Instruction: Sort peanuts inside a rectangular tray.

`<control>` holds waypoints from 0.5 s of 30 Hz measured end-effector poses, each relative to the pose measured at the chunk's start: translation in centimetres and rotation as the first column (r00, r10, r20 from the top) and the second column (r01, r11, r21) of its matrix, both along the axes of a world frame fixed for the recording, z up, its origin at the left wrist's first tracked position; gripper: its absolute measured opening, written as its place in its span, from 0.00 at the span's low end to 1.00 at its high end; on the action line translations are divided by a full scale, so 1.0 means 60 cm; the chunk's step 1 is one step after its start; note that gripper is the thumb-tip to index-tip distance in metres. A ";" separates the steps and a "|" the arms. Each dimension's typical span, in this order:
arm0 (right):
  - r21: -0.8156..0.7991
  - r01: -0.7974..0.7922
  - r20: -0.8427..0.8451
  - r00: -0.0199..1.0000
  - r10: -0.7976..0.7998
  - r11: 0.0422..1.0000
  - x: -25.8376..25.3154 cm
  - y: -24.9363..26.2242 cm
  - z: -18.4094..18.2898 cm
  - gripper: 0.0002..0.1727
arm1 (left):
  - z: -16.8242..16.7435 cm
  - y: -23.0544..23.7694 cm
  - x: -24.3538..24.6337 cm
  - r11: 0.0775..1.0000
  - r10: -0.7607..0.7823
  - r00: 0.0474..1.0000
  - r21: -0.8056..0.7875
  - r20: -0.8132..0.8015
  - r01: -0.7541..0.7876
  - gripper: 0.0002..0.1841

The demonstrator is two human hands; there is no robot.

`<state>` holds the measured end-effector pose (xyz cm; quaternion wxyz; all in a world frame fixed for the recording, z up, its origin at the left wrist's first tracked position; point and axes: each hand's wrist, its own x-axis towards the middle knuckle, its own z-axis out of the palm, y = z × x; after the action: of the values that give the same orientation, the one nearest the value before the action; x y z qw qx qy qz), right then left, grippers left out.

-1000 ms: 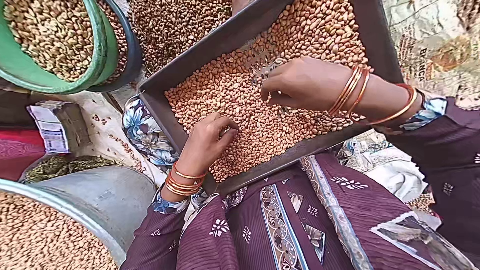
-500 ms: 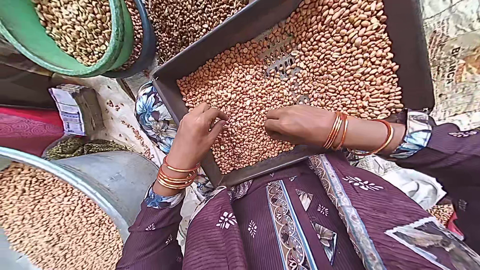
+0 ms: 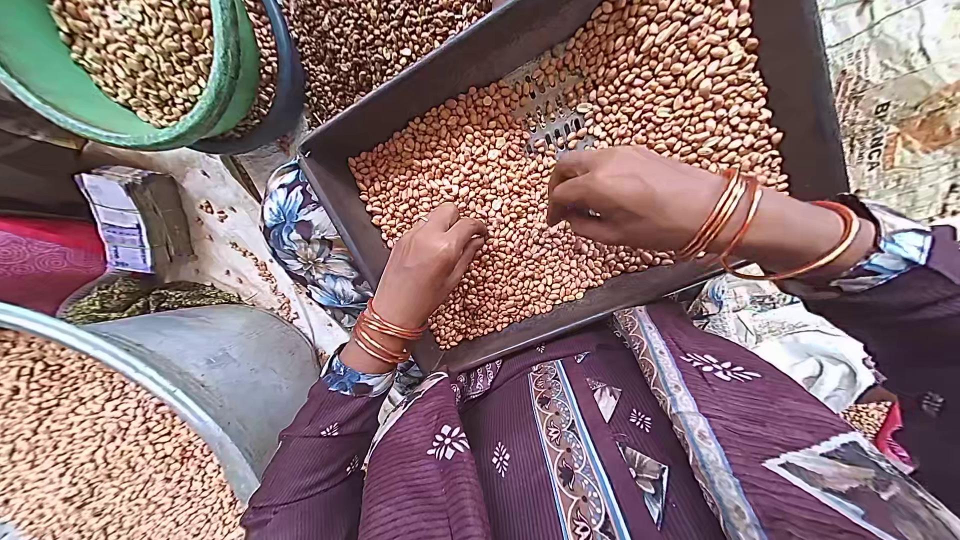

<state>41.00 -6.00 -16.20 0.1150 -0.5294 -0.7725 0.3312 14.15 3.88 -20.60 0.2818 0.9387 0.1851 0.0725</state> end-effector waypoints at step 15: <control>-0.140 -0.170 0.033 0.984 0.176 0.976 0.027 -0.006 -0.019 0.02 | -0.009 -0.011 0.013 0.994 -0.003 0.998 0.113 -0.065 0.010 0.12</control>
<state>42.64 -6.35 -17.36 0.0319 -0.4742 -0.7936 0.3799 14.92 3.23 -21.12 0.2222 0.9556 0.1867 0.0517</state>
